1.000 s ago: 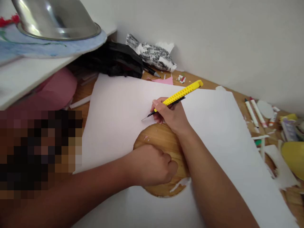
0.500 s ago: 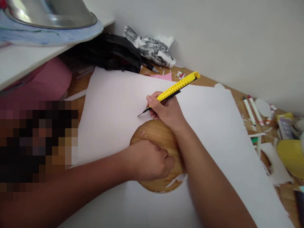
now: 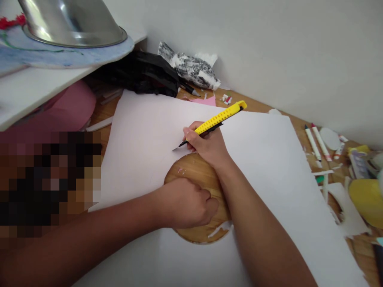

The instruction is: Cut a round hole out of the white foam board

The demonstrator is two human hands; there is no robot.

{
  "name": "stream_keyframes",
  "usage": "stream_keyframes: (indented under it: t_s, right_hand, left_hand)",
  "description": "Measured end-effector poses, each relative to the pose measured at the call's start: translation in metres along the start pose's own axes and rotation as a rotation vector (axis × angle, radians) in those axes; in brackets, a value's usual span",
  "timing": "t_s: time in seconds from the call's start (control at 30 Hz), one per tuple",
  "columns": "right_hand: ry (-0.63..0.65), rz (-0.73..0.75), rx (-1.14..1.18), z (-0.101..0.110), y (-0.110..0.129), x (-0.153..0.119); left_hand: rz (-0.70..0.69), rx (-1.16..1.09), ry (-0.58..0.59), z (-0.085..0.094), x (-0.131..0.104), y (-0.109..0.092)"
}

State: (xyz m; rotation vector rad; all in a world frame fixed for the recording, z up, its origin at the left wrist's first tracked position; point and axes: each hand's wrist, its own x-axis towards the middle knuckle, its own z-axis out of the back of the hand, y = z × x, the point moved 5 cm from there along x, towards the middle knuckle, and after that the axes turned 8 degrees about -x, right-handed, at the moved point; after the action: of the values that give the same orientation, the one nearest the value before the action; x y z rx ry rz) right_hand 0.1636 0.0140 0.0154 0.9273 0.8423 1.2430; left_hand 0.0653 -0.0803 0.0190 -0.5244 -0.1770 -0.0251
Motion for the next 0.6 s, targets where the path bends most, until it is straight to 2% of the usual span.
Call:
stream_keyframes:
  t_s: [0.13,0.37,0.6]
  right_hand:
    - [-0.010,-0.012,0.014,0.0004,-0.0014,0.0011]
    - [-0.045,-0.034,0.016,0.0014,-0.0019,0.0013]
    - [-0.075,-0.037,0.048,0.0031,-0.0070,0.0022]
  left_hand:
    - [-0.003,0.009,-0.045,0.0001,-0.0008,0.0001]
    - [-0.011,0.017,-0.049,-0.0001,-0.0015,-0.0004]
    - [-0.032,0.036,-0.128,-0.0029,-0.0031,0.0001]
